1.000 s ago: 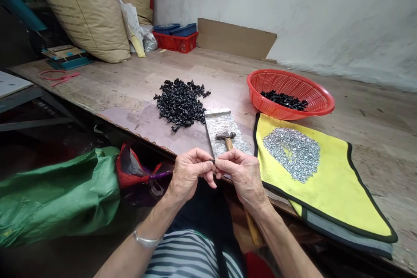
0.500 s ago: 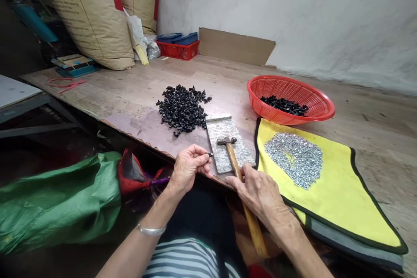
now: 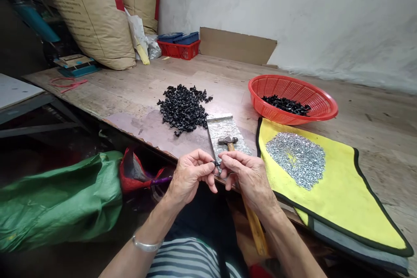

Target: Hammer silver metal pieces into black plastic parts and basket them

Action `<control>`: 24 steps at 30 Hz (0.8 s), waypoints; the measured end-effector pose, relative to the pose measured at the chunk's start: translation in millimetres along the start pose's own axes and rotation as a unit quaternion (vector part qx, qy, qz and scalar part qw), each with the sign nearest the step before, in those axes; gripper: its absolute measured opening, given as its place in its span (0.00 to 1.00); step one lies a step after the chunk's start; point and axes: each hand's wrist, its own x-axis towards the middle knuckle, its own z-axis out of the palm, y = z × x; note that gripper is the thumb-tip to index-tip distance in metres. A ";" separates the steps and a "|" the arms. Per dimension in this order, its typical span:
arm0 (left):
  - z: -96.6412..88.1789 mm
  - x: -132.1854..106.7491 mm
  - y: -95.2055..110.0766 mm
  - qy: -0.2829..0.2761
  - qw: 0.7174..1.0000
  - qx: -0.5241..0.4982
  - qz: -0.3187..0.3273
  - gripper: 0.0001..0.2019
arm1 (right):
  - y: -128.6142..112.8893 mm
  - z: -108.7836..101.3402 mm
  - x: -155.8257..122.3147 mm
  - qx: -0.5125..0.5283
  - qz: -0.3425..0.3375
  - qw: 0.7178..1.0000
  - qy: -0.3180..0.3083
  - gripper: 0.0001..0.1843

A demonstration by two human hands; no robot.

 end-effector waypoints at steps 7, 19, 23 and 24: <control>-3.7 1.0 -3.7 0.008 1.000 0.004 -0.004 0.11 | 12.2 1.2 2.7 0.009 0.012 1.000 -0.008 0.16; -3.5 0.0 -8.2 0.055 0.997 0.055 0.030 0.08 | 6.3 8.2 2.1 0.055 0.002 0.998 0.019 0.12; -3.5 -1.7 -6.6 0.064 0.997 0.032 0.023 0.10 | 13.0 9.8 3.2 0.041 -0.023 0.999 0.013 0.12; -3.9 -1.4 -6.4 0.064 0.997 0.028 0.017 0.10 | 14.7 10.0 4.0 0.037 -0.024 0.999 0.006 0.11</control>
